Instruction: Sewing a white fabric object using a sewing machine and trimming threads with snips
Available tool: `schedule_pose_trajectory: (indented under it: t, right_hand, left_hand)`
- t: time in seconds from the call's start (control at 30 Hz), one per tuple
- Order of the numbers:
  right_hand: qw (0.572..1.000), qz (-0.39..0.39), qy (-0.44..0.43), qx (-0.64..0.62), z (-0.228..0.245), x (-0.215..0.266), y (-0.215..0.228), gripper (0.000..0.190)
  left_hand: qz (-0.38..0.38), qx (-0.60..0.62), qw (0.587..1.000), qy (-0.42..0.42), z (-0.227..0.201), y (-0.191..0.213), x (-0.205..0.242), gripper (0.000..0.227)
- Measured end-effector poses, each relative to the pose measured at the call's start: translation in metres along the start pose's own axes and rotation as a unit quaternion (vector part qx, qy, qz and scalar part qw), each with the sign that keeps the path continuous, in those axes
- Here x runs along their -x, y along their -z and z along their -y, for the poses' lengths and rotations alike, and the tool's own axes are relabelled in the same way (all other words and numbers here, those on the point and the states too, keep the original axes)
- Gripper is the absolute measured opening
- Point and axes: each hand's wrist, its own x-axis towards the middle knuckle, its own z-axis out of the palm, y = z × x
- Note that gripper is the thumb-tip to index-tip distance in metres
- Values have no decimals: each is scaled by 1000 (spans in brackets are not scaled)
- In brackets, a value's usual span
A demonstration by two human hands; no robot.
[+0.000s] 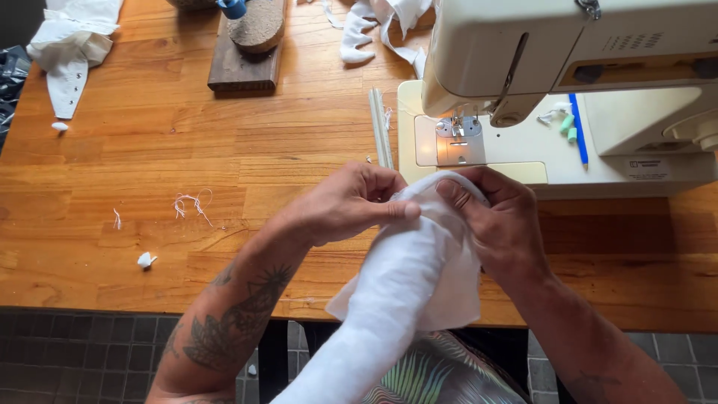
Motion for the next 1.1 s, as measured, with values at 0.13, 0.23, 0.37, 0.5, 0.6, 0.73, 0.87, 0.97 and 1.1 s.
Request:
schedule_pose_trajectory:
  t: [0.13,0.23,0.37,0.5,0.6,0.73,0.87,0.97,1.1]
  right_hand:
    - [992,-22,-42,-119,2,-4,-2,8]
    - [985,-37,-45,-164,-21,-9,10,18]
    - [983,-56,-37,-168,-21,-7,18,21]
    - [971,-84,-17,-221,-42,-14,29,28]
    - [947,-44,-79,-307,-33,-5,38,47]
    - [949,32,-116,-293,-35,9,52,81]
    - [953,39,-111,-278,-30,20,55,82]
    - [933,67,-206,-288,-31,31,54,58]
    - [922,63,-217,-316,-36,32,52,33]
  left_hand:
    - [-7,112,993,-27,15,-16,-12,29]
    - [-56,147,987,-27,13,-19,-12,30]
    - [-86,153,984,-37,24,-32,-12,30]
    - [-111,159,980,-36,26,-41,-15,30]
    - [-122,183,974,-52,32,-41,-17,28]
    - [-123,226,962,-91,45,-41,-17,23]
    - [-111,231,961,-107,52,-40,-19,23]
    - [-105,288,947,-101,52,-46,-18,24]
    - [-103,282,951,-72,46,-53,-17,25]
